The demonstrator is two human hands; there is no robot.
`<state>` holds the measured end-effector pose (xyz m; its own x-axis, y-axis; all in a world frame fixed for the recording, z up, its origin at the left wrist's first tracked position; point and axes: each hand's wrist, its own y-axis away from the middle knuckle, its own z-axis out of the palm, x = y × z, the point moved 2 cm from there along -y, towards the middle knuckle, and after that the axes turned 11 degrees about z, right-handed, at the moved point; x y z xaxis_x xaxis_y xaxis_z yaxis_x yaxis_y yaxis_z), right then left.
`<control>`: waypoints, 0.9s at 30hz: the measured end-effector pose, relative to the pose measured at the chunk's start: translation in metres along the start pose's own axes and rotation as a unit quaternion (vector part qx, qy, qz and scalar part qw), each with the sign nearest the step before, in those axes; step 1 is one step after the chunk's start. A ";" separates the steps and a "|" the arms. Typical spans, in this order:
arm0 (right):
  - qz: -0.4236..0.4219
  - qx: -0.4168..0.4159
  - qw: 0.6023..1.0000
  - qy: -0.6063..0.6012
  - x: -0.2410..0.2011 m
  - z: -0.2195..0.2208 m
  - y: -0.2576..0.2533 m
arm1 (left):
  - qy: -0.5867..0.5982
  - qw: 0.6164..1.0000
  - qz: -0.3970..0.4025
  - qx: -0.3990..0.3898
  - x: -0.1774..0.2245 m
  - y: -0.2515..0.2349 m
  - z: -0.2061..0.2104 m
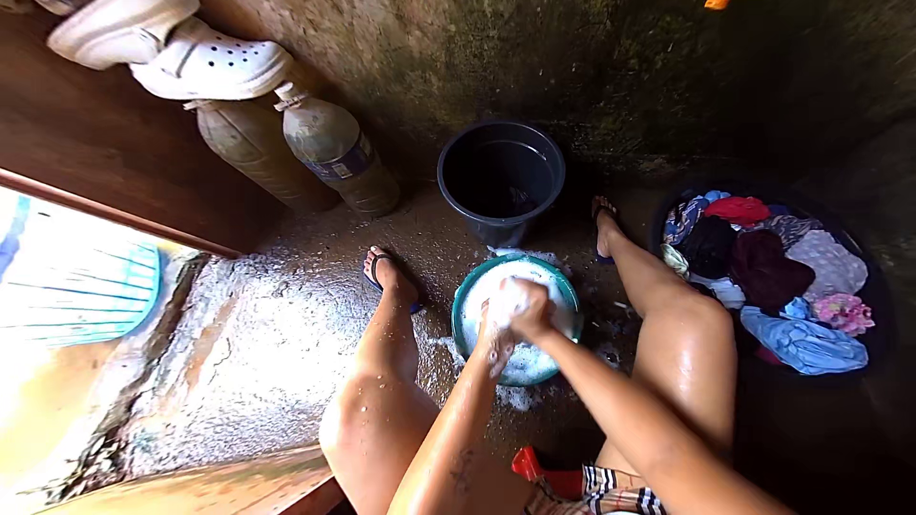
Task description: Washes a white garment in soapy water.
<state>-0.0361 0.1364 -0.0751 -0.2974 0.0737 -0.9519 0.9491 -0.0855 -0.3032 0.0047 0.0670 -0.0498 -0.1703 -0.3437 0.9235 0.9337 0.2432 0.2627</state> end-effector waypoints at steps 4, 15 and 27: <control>0.021 0.008 1.000 0.021 -0.005 -0.005 0.007 | -0.063 0.996 0.051 0.033 0.003 -0.003 0.005; 0.154 -0.015 0.988 -0.022 0.008 -0.032 -0.053 | -0.387 0.875 -0.084 -0.277 -0.014 -0.016 -0.024; 0.057 -0.253 0.966 -0.004 -0.002 -0.046 -0.044 | 0.065 0.995 0.074 0.024 0.045 -0.030 -0.026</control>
<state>-0.0728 0.1862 -0.0577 -0.1866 0.0854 -0.9787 0.9040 0.4049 -0.1370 -0.0232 0.0210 -0.0232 0.0131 -0.4142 0.9101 0.9288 0.3421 0.1423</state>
